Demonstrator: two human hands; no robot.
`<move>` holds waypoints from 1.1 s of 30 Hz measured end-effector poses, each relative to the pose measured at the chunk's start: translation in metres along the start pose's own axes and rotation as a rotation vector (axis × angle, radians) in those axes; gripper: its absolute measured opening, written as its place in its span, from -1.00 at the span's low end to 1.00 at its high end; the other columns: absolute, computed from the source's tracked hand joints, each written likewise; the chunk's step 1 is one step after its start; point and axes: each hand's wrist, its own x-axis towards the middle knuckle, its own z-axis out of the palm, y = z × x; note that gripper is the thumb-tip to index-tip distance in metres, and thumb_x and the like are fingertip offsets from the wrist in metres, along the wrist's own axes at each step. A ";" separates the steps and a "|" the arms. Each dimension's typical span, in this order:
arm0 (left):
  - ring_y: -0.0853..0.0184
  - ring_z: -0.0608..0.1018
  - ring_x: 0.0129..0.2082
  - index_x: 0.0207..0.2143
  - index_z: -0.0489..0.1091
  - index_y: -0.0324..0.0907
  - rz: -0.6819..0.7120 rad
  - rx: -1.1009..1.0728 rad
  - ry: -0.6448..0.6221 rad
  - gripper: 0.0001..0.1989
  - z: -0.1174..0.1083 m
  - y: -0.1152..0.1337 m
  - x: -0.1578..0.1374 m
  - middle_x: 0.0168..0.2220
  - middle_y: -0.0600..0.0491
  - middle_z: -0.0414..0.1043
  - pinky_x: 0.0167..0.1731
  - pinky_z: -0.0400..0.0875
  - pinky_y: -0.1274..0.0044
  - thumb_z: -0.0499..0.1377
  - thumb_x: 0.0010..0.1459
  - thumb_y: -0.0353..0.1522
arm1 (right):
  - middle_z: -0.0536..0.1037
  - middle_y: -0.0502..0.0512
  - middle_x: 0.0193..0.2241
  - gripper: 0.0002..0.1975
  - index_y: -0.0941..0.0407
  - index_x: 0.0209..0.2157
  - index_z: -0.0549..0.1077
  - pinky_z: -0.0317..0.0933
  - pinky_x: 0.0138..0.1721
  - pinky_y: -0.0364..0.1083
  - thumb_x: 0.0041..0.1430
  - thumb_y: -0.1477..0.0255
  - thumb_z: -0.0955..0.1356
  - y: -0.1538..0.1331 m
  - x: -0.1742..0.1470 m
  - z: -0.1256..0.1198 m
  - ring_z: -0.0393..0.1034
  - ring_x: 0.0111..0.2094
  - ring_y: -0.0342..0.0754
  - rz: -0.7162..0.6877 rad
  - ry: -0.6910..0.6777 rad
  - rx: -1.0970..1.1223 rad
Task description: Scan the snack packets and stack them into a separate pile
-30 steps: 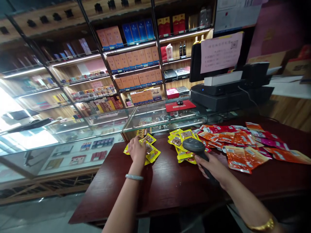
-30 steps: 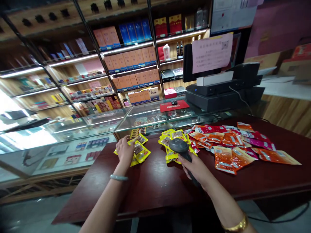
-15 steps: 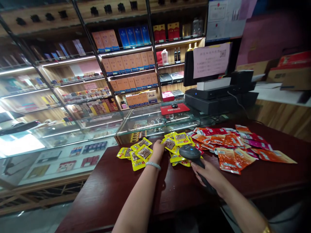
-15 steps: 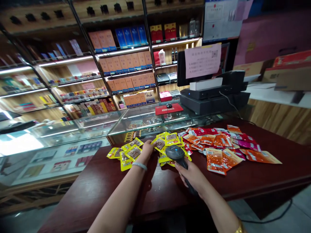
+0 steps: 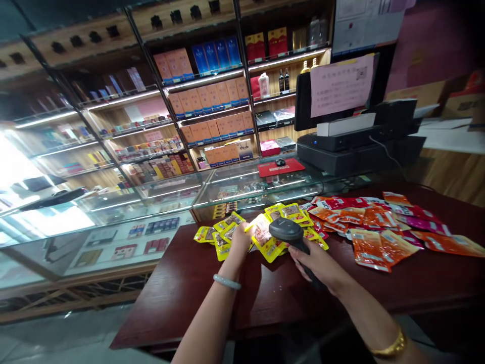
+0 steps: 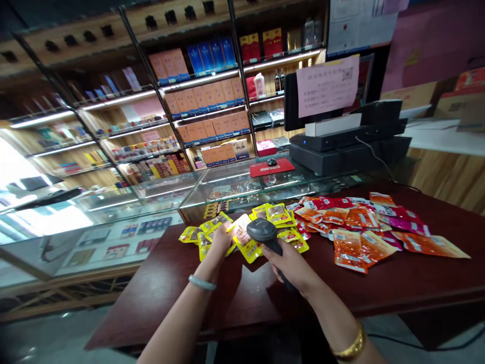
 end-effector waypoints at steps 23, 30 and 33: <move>0.03 0.54 -0.07 -0.02 0.40 -0.35 0.014 0.649 -0.118 -0.35 0.080 0.069 0.020 -0.09 -0.30 0.49 -0.13 0.35 0.38 0.03 0.17 0.05 | 0.27 -0.21 -0.66 -0.56 0.06 -0.26 0.26 0.01 -0.77 -0.27 0.09 0.01 0.39 0.022 -0.020 -0.064 0.08 -0.74 -0.27 -0.008 0.180 0.046; -0.03 0.50 -0.03 -0.17 0.52 -0.24 0.095 0.706 -0.071 -0.34 0.100 0.089 0.025 -0.10 -0.27 0.50 -0.09 0.34 0.28 -0.01 0.11 0.13 | 0.24 -0.24 -0.71 -0.53 0.07 -0.28 0.26 0.02 -0.77 -0.27 0.08 -0.03 0.37 0.030 -0.017 -0.069 0.05 -0.76 -0.27 -0.002 0.172 0.010; -0.02 0.51 -0.04 -0.18 0.52 -0.18 0.030 0.619 -0.149 -0.44 0.111 0.094 0.031 -0.11 -0.21 0.52 -0.12 0.36 0.29 0.12 0.03 0.08 | 0.23 -0.25 -0.72 -0.49 0.08 -0.27 0.27 0.02 -0.78 -0.26 0.04 -0.07 0.37 0.032 -0.015 -0.070 0.05 -0.77 -0.26 -0.004 0.183 -0.003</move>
